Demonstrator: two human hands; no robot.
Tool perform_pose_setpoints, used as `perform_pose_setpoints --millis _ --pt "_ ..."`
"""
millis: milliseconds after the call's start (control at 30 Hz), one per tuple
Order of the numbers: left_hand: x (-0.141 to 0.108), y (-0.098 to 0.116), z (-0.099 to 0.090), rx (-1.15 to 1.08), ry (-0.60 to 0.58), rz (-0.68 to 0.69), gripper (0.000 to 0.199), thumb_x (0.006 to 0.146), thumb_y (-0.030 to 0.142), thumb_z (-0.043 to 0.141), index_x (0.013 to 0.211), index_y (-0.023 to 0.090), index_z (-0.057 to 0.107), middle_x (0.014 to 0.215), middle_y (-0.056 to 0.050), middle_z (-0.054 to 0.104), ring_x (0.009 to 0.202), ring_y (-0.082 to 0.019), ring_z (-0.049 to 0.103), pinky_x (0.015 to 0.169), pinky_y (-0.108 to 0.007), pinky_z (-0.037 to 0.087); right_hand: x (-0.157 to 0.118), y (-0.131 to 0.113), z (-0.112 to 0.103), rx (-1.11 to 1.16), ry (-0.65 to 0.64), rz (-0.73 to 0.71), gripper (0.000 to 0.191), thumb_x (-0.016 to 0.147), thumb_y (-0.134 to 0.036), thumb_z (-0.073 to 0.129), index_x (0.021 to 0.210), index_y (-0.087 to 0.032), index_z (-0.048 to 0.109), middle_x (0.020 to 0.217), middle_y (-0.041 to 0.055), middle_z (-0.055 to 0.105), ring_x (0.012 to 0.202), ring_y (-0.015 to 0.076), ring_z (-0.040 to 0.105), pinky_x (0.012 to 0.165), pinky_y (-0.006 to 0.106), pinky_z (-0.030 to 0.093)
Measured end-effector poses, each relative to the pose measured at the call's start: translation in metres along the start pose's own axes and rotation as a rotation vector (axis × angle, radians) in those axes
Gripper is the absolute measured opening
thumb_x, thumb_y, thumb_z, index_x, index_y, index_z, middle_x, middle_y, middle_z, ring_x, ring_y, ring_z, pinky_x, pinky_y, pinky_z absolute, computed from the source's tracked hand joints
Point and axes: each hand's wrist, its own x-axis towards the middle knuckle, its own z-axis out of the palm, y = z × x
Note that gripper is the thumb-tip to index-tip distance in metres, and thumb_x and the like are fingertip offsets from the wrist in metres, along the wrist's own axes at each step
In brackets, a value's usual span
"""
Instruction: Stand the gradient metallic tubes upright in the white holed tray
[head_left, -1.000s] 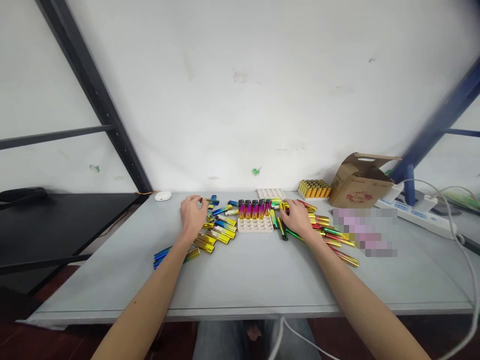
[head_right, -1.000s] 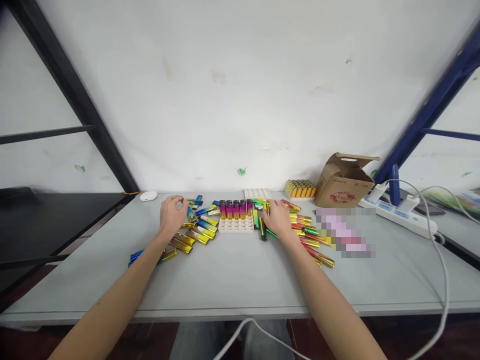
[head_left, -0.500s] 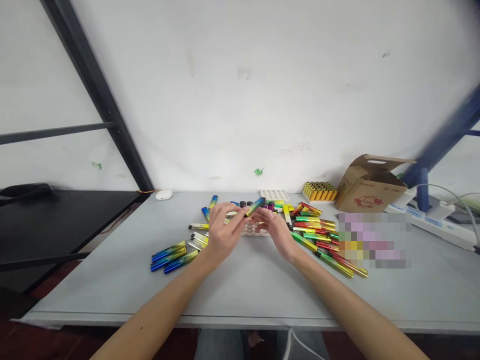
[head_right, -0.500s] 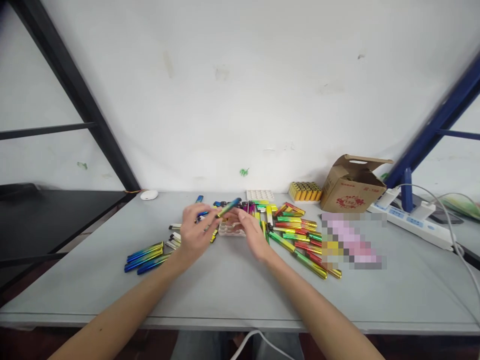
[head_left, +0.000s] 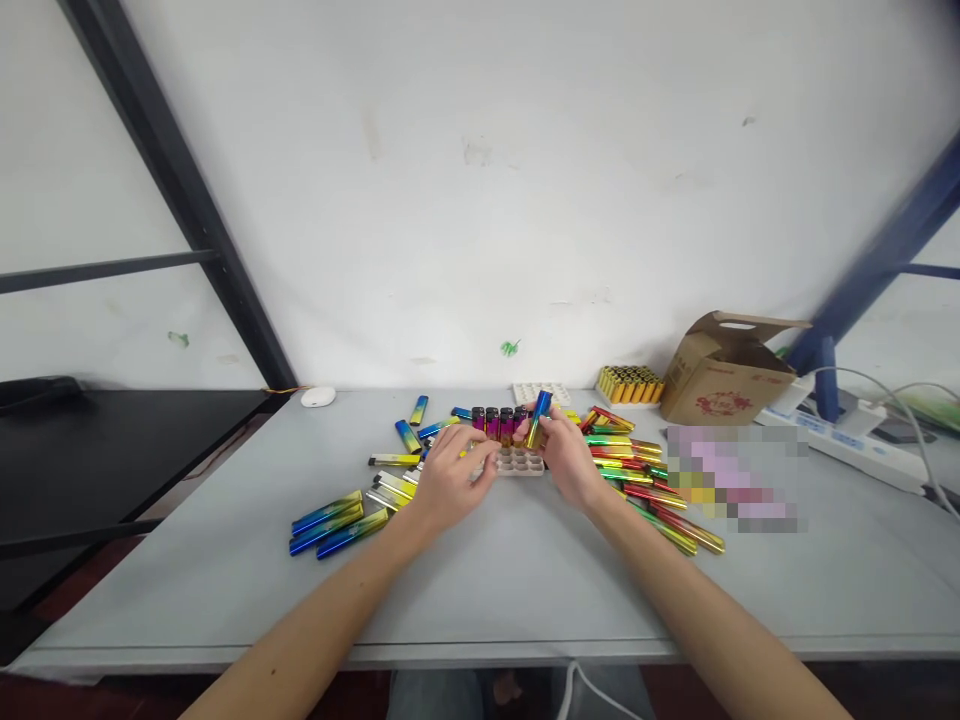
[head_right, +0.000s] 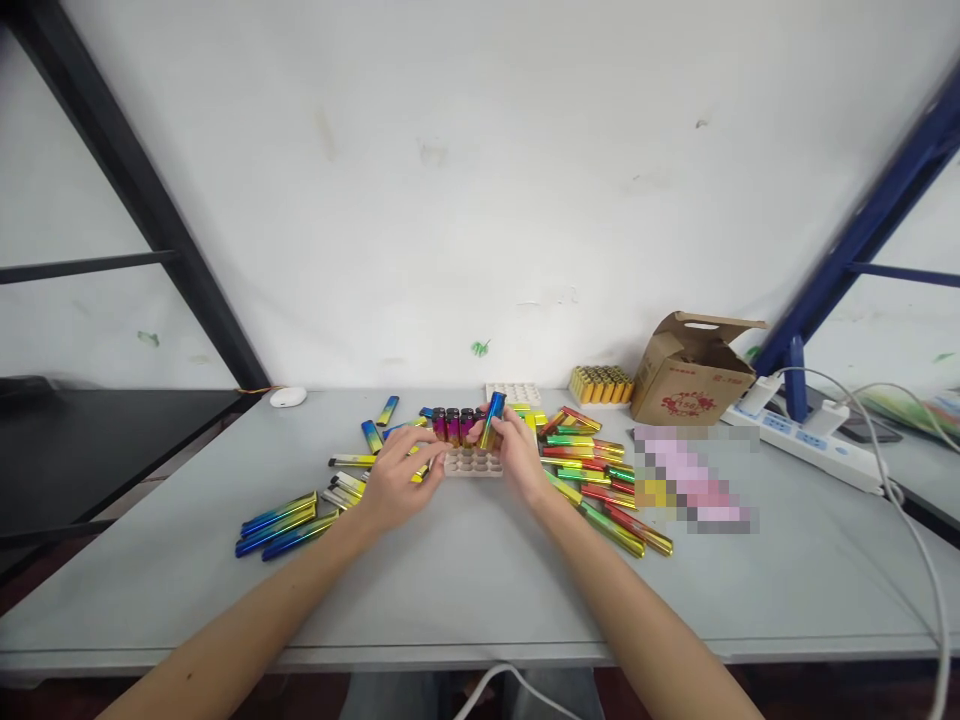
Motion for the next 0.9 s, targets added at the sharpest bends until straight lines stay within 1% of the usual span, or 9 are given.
perform_pose_setpoints --millis 100,267,367,500,567,667,733,800,900 --pt "0.0 -0.012 -0.001 0.007 -0.021 -0.081 0.015 0.085 0.014 0.054 0.088 0.022 0.067 0.084 -0.005 0.064 0.082 -0.018 0.061 0.078 -0.035 0.05 0.001 -0.006 -0.004 0.055 -0.021 0.066 0.022 0.079 -0.04 0.058 0.092 -0.023 0.055 0.073 -0.0011 0.063 0.069 0.0173 0.063 0.059 0.028 0.047" --pt "-0.004 -0.023 0.001 0.021 -0.05 -0.162 0.015 0.085 0.016 0.053 0.087 0.021 0.066 0.084 -0.005 0.064 0.084 -0.019 0.062 0.08 -0.035 0.051 -0.002 -0.005 -0.003 0.105 -0.03 0.132 0.033 0.079 -0.054 0.062 0.088 -0.024 0.052 0.075 -0.0009 0.065 0.066 0.0164 0.062 0.054 0.027 0.047" --pt "-0.004 -0.023 0.002 0.019 -0.051 -0.164 0.014 0.085 0.015 0.053 0.086 0.022 0.066 0.085 -0.005 0.065 0.084 -0.019 0.062 0.08 -0.035 0.051 0.001 -0.005 -0.001 0.05 0.042 0.054 0.037 0.075 -0.054 0.07 0.088 -0.025 0.05 0.077 -0.001 0.068 0.065 0.016 0.063 0.051 0.026 0.046" --pt "-0.004 -0.023 0.004 0.001 -0.042 -0.139 0.014 0.084 0.014 0.053 0.084 0.021 0.065 0.082 -0.004 0.064 0.081 -0.018 0.062 0.077 -0.033 0.051 0.018 -0.017 -0.004 -0.036 0.045 -0.107 0.037 0.074 -0.05 0.073 0.092 -0.024 0.054 0.063 -0.0043 0.062 0.053 0.013 0.057 0.05 0.025 0.044" --pt "-0.004 -0.023 0.004 -0.011 -0.042 -0.123 0.013 0.084 0.013 0.053 0.084 0.02 0.065 0.082 -0.004 0.064 0.08 -0.017 0.062 0.076 -0.032 0.052 0.027 -0.025 -0.008 -0.038 0.044 -0.115 0.036 0.074 -0.047 0.074 0.093 -0.023 0.056 0.058 -0.0065 0.057 0.052 0.0117 0.055 0.052 0.025 0.045" --pt "-0.005 -0.023 0.004 -0.029 -0.062 -0.119 0.014 0.084 0.013 0.053 0.085 0.02 0.065 0.084 -0.005 0.065 0.08 -0.016 0.062 0.074 -0.03 0.052 0.033 -0.033 -0.015 0.029 0.038 -0.049 0.034 0.072 -0.045 0.076 0.09 -0.025 0.056 0.063 -0.007 0.055 0.055 0.0105 0.054 0.05 0.023 0.043" --pt "-0.006 -0.022 0.004 -0.039 -0.07 -0.123 0.015 0.085 0.013 0.053 0.086 0.021 0.066 0.085 -0.004 0.064 0.08 -0.016 0.063 0.074 -0.03 0.052 0.031 -0.032 -0.018 0.053 -0.009 0.016 0.032 0.072 -0.045 0.075 0.088 -0.025 0.055 0.063 -0.0074 0.052 0.05 0.0088 0.048 0.044 0.021 0.035" --pt "-0.006 -0.021 0.004 -0.049 -0.073 -0.129 0.015 0.085 0.014 0.053 0.088 0.021 0.066 0.086 -0.005 0.064 0.081 -0.016 0.062 0.075 -0.029 0.052 0.027 -0.029 -0.02 0.072 -0.083 0.096 0.033 0.076 -0.053 0.068 0.084 -0.024 0.056 0.056 -0.0075 0.044 0.044 0.0082 0.038 0.041 0.02 0.028" --pt "-0.007 -0.021 0.004 -0.059 -0.084 -0.151 0.015 0.086 0.014 0.053 0.089 0.02 0.066 0.088 -0.005 0.064 0.082 -0.015 0.062 0.075 -0.029 0.052 0.022 -0.025 -0.021 0.121 -0.132 0.192 0.043 0.08 -0.064 0.053 0.07 -0.021 0.053 0.05 -0.0072 0.031 0.042 0.0089 0.029 0.04 0.021 0.027"
